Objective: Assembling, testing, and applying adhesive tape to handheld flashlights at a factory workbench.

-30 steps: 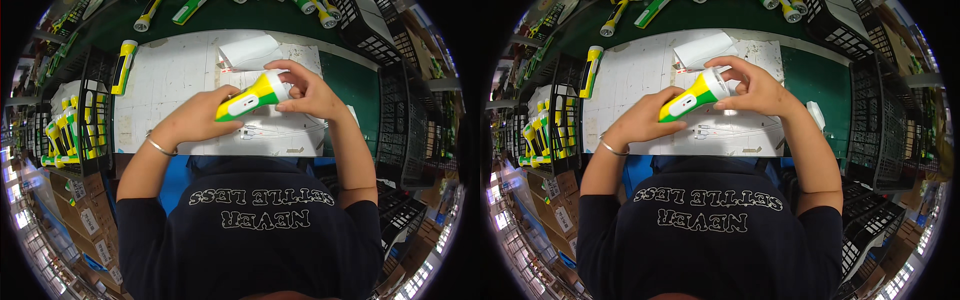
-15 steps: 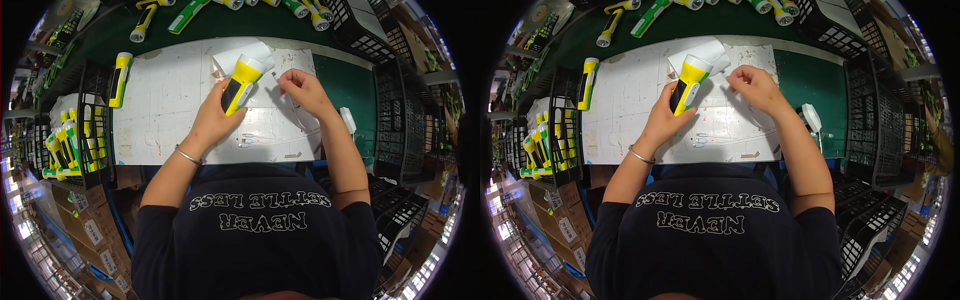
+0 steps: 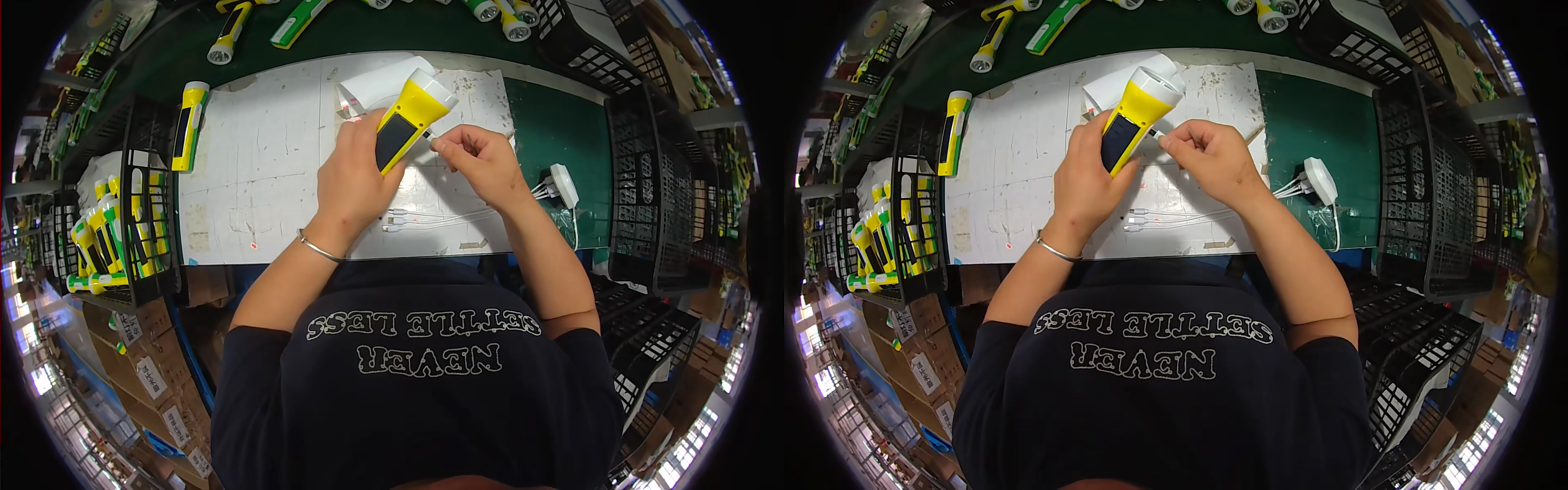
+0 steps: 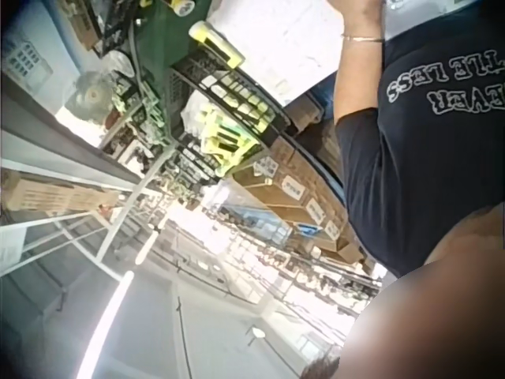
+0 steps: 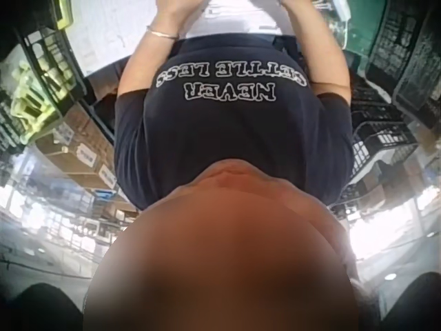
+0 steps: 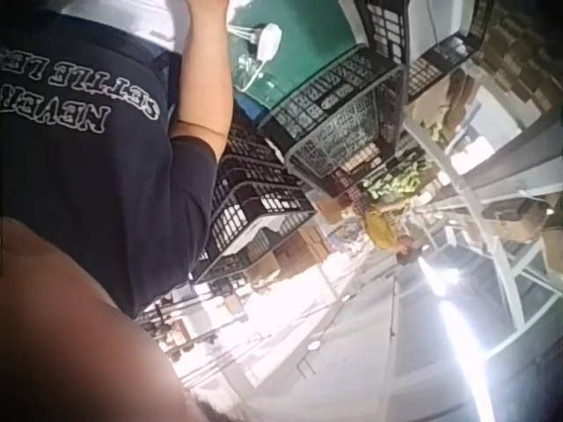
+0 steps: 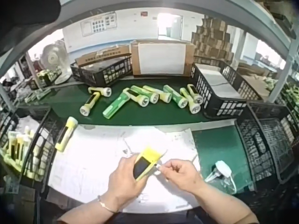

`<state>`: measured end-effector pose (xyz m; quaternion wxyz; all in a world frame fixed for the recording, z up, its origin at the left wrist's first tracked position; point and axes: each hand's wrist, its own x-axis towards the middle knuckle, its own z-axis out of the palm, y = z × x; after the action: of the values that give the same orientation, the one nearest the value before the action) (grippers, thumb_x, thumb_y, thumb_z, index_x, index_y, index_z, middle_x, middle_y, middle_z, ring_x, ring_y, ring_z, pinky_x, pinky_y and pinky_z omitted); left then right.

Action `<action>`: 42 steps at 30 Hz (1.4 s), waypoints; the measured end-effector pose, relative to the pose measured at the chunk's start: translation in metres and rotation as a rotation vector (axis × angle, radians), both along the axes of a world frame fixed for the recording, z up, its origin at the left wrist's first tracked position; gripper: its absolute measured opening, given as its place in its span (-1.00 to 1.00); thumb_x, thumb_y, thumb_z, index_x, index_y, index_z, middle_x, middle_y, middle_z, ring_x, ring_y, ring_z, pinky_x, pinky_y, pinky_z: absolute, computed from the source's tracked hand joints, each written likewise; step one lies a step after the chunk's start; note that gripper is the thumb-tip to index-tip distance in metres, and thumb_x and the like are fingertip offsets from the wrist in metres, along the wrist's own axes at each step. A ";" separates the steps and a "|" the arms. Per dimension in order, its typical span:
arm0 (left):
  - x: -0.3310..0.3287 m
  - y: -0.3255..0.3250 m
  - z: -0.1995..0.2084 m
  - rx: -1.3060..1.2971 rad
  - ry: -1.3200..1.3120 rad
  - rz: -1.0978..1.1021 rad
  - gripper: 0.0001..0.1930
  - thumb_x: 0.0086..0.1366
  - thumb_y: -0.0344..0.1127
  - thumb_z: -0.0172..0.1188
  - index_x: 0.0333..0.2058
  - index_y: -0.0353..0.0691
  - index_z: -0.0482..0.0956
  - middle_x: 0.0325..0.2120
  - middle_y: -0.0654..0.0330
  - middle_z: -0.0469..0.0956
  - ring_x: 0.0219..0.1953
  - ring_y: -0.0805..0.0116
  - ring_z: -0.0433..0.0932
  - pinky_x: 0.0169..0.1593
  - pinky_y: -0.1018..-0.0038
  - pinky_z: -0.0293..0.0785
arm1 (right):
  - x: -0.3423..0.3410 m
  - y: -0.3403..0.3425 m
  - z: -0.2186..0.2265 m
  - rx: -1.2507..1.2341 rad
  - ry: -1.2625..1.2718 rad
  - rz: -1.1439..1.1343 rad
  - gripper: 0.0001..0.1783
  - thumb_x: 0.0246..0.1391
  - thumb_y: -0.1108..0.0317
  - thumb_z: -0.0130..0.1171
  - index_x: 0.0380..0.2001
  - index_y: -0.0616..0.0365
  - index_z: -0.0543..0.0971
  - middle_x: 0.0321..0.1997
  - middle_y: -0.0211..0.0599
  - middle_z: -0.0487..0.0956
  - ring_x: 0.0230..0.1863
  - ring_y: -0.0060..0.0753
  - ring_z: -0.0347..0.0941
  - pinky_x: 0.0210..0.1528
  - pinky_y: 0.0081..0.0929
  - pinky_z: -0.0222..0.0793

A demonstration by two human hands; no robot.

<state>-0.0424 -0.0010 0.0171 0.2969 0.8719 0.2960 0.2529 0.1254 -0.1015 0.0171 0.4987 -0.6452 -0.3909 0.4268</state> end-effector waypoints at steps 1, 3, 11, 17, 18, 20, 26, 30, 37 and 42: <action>0.000 -0.001 0.005 0.021 0.067 0.032 -0.36 0.00 -0.28 0.31 0.07 -0.17 0.25 -0.16 0.05 0.41 -0.16 0.04 0.47 -0.13 0.32 0.44 | -0.003 -0.001 -0.001 -0.004 0.002 -0.041 -0.80 0.07 0.31 0.17 -0.38 0.26 0.56 -0.53 -0.51 0.48 -0.49 -0.74 0.31 -0.42 -0.74 0.23; -0.001 -0.003 0.006 0.040 0.136 0.067 -0.37 -0.01 -0.29 0.31 0.06 -0.14 0.27 -0.19 0.06 0.41 -0.19 0.02 0.48 -0.18 0.30 0.46 | -0.005 -0.001 0.002 -0.019 0.089 -0.047 -0.81 0.06 0.31 0.17 -0.39 0.25 0.56 -0.54 -0.51 0.48 -0.50 -0.74 0.30 -0.43 -0.74 0.22; 0.005 -0.004 -0.011 -0.020 -0.020 -0.001 -0.41 -0.01 -0.28 0.29 0.03 -0.10 0.29 -0.19 0.07 0.40 -0.23 0.03 0.50 -0.25 0.27 0.48 | -0.004 0.000 -0.004 0.037 0.049 -0.074 -0.81 0.05 0.29 0.18 -0.42 0.22 0.55 -0.58 -0.54 0.44 -0.55 -0.78 0.23 -0.52 -0.76 0.08; -0.010 0.012 -0.009 -0.023 0.032 -0.011 -0.44 0.03 -0.23 0.27 0.02 -0.13 0.28 -0.13 0.01 0.39 -0.14 0.00 0.47 -0.13 0.26 0.45 | -0.012 0.008 -0.008 -0.015 -0.038 0.004 -0.79 0.07 0.26 0.16 -0.46 0.20 0.53 -0.61 -0.58 0.40 -0.57 -0.78 0.20 -0.55 -0.73 0.07; -0.010 0.018 -0.007 -0.123 0.041 0.073 -0.41 0.03 -0.24 0.28 0.04 -0.17 0.26 -0.13 -0.01 0.39 -0.10 0.00 0.44 -0.09 0.26 0.42 | -0.008 -0.001 -0.008 -0.004 -0.089 0.033 -0.79 0.07 0.27 0.16 -0.46 0.20 0.53 -0.61 -0.58 0.39 -0.57 -0.78 0.20 -0.55 -0.72 0.07; -0.022 0.047 0.002 -0.033 -0.191 0.187 -0.35 0.01 -0.25 0.30 0.07 -0.23 0.23 -0.15 -0.03 0.38 -0.08 -0.01 0.42 -0.04 0.29 0.38 | -0.004 -0.011 -0.003 -0.035 -0.240 0.118 -0.79 0.03 0.31 0.18 -0.49 0.26 0.53 -0.64 -0.57 0.37 -0.56 -0.77 0.21 -0.52 -0.71 0.15; -0.159 0.138 0.073 -0.004 -0.336 0.651 -0.57 0.11 -0.20 0.29 -0.14 -0.29 0.38 -0.34 0.22 0.46 -0.34 0.49 0.41 -0.27 0.55 0.38 | 0.056 -0.001 0.014 -0.020 -0.399 -0.073 -0.70 0.01 0.27 0.20 -0.22 0.22 0.54 -0.44 -0.46 0.51 -0.40 -0.72 0.35 -0.36 -0.72 0.26; -0.313 0.206 0.064 0.084 -0.009 0.832 -0.20 0.04 0.02 0.28 0.11 -0.46 0.23 -0.01 -0.14 0.42 0.02 0.12 0.44 0.06 0.37 0.32 | 0.141 0.043 0.012 0.041 -0.666 -0.265 -0.53 -0.02 0.08 0.20 -0.18 0.26 0.52 -0.25 -0.21 0.58 -0.19 -0.42 0.49 -0.12 -0.49 0.34; -0.412 0.220 0.027 -0.273 0.638 0.984 -0.37 0.14 -0.15 0.10 0.12 -0.42 0.24 0.03 -0.17 0.37 0.11 -0.09 0.33 0.13 0.25 0.26 | 0.205 0.127 0.009 -0.540 -1.154 -0.484 -0.23 -0.15 -0.16 0.21 0.06 0.08 0.32 0.01 -0.09 0.44 -0.04 -0.15 0.46 -0.11 -0.24 0.43; -0.328 0.203 0.055 0.087 0.382 0.907 -0.39 0.25 -0.08 0.08 0.14 -0.39 0.23 0.01 -0.13 0.37 -0.03 0.07 0.43 0.03 0.34 0.34 | 0.224 0.136 -0.019 -0.689 -1.194 -0.423 -0.23 -0.15 0.08 0.28 0.14 -0.02 0.23 0.03 -0.16 0.43 -0.04 -0.18 0.48 -0.13 -0.24 0.45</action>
<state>-0.3707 0.2017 0.0722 0.0606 0.6975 0.6840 0.2046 0.3499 0.0342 -0.0017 0.0398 -0.9510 -0.3066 -0.0054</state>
